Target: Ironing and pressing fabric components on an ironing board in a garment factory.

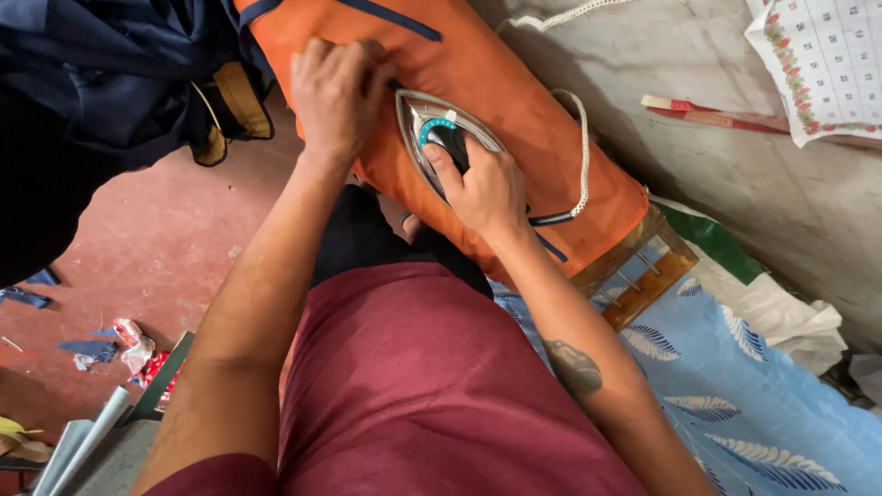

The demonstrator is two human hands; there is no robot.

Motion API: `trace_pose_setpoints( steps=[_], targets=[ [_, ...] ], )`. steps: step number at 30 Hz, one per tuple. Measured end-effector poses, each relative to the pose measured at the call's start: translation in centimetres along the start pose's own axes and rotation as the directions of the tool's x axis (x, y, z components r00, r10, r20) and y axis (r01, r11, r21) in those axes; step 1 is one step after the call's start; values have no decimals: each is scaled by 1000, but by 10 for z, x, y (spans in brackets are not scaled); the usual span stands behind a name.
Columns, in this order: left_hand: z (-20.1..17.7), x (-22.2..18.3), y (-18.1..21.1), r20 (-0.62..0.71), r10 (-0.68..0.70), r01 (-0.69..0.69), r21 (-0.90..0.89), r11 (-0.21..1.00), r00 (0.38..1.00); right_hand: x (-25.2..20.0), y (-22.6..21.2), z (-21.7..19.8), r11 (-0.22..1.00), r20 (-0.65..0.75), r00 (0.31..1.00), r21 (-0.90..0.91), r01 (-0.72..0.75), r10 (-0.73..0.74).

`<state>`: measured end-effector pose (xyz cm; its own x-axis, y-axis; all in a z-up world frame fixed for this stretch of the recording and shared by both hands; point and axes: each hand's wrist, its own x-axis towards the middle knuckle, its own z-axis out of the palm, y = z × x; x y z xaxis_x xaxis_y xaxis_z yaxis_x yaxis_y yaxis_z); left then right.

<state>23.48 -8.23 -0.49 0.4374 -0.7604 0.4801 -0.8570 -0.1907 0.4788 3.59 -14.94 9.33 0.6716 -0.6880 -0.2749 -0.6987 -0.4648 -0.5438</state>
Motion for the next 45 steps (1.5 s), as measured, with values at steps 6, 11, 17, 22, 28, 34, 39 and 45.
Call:
trace_pose_setpoints(
  steps=[6, 11, 17, 22, 28, 34, 39, 45],
  targets=[
    [-8, -1, -18, 11, -93, 94, -123, 988, 996, 11, -10, -1, 1000, 17, 1000, 18, -16, 16],
    [-15, 3, -13, 24, -104, 107, -232, 967, 994, 24, -14, 5, 999, 19, 999, -11, -48, 48],
    [-23, 10, -3, 55, -105, 116, -269, 956, 993, 33, -17, 2, 995, 62, 994, 27, -94, 93],
    [-25, 2, -4, 76, -166, 179, -217, 960, 983, 19, -12, 3, 996, 136, 988, 23, -81, 77],
    [-33, 6, -6, 95, -193, 212, -265, 941, 976, 19, -15, -5, 993, 166, 979, 11, -122, 118],
    [-19, 12, -12, 150, -183, 223, -323, 920, 972, 40, -18, -10, 992, 126, 992, 119, -40, 25],
    [-24, 17, 1, 109, -182, 204, -259, 944, 977, 38, -25, -14, 986, 129, 989, 142, -87, 69],
    [-16, -5, -2, 159, -236, 254, -106, 961, 959, 11, -19, -19, 988, 236, 963, 56, -146, 129]
  ],
)
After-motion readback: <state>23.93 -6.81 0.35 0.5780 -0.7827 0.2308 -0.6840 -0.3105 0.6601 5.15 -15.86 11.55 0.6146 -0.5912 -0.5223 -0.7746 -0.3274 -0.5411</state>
